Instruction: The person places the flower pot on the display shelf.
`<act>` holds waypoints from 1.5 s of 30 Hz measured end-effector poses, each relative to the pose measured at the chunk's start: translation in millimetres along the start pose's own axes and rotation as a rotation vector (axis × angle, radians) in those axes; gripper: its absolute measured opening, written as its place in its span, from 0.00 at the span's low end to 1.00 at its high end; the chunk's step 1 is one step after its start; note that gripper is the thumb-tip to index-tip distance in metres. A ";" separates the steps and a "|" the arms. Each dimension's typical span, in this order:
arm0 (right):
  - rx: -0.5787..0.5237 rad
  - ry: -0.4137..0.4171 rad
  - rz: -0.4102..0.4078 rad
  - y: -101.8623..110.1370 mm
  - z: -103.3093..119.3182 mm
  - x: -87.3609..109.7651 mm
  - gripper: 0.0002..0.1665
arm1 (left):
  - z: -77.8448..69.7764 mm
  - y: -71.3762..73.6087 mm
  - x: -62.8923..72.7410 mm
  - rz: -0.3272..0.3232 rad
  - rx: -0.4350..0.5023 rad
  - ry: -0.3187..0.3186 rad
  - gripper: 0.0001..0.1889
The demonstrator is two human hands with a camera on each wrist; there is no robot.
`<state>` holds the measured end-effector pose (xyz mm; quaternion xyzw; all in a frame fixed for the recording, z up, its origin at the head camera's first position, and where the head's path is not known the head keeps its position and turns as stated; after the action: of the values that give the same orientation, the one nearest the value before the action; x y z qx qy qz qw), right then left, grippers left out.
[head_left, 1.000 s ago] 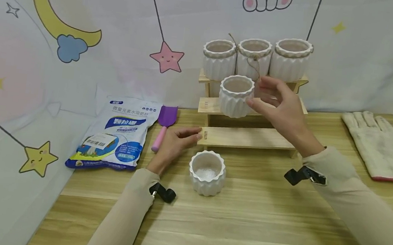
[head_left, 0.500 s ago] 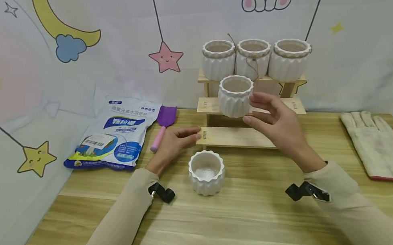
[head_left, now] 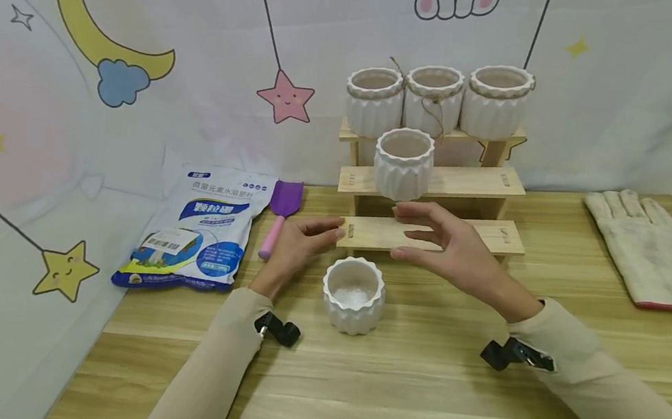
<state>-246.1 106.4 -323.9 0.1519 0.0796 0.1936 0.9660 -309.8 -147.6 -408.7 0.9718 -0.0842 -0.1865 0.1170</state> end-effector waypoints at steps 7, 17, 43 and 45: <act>0.050 0.000 0.120 -17.6 -5.6 2.8 0.42 | 0.0 0.3 -0.1 0.001 -0.008 0.002 0.17; 0.077 -0.029 0.204 -37.2 -16.8 5.9 0.45 | 0.3 1.4 1.1 0.003 -0.009 0.003 0.17; 0.158 -0.054 0.219 -59.2 -34.7 8.1 0.47 | 1.3 0.7 -1.6 0.011 -0.014 0.000 0.17; 0.159 -0.053 0.215 -60.0 -35.0 8.2 0.47 | 1.9 0.4 -1.9 0.013 -0.012 -0.003 0.17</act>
<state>-225.0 66.1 -377.0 0.2408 0.0524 0.2851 0.9263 -312.4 -148.0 -409.6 0.9703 -0.0895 -0.1874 0.1241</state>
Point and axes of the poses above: each hand's wrist, its own x-axis away from the middle knuckle, its own y-axis out of the back of the hand, z = x × y, the point moved 7 cm from there along -x, towards the middle knuckle, and after that the axes turned 15 degrees about -y, right-handed, at the moved point
